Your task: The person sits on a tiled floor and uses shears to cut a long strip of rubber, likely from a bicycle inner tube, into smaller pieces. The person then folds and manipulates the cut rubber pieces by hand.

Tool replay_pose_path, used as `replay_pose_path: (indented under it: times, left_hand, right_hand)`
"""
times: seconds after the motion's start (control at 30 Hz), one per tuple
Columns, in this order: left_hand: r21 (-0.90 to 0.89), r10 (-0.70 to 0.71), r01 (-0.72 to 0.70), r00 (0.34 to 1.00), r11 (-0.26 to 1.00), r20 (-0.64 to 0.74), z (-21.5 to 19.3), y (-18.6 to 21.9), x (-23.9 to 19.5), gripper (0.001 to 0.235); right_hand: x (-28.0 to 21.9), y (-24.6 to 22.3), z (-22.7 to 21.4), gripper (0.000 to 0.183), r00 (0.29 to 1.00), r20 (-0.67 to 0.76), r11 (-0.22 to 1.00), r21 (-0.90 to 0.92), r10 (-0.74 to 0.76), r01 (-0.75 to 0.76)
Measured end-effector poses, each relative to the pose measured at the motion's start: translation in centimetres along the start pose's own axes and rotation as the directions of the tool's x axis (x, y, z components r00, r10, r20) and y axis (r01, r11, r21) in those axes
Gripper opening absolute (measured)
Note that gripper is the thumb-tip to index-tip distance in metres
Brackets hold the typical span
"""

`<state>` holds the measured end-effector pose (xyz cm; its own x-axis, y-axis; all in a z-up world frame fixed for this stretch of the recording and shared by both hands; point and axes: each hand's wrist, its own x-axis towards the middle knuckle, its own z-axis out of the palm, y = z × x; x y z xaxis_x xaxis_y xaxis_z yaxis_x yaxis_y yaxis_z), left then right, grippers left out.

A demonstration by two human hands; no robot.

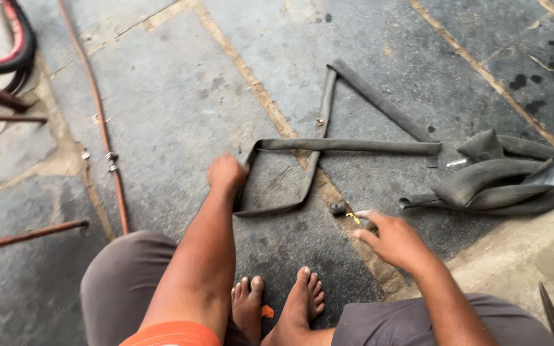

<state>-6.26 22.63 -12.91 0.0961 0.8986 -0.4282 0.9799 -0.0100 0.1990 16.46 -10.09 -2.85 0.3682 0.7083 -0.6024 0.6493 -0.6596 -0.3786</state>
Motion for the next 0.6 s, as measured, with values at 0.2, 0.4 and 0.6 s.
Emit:
replay_pose_path:
  times: [0.2,0.4,0.6]
  left_hand:
    - [0.169,-0.014,-0.032,0.964,0.985,0.266,3.5,-1.6,2.1,0.049]
    - [0.118,0.076,-0.1,0.978,0.988,0.195,4.6,-2.7,2.2,0.035]
    - [-0.726,0.175,0.0,0.97,0.688,0.166,-2.7,3.9,0.3,0.034]
  right_hand:
    - [0.9,0.0,0.6,0.054,0.997,0.038,0.997,-0.025,-0.066,0.067]
    - [0.8,0.4,0.9,0.055,0.998,0.043,0.998,0.0,-0.055,0.055]
    - [1.5,1.6,1.3,0.054,0.997,-0.029,0.996,0.04,-0.077,0.078]
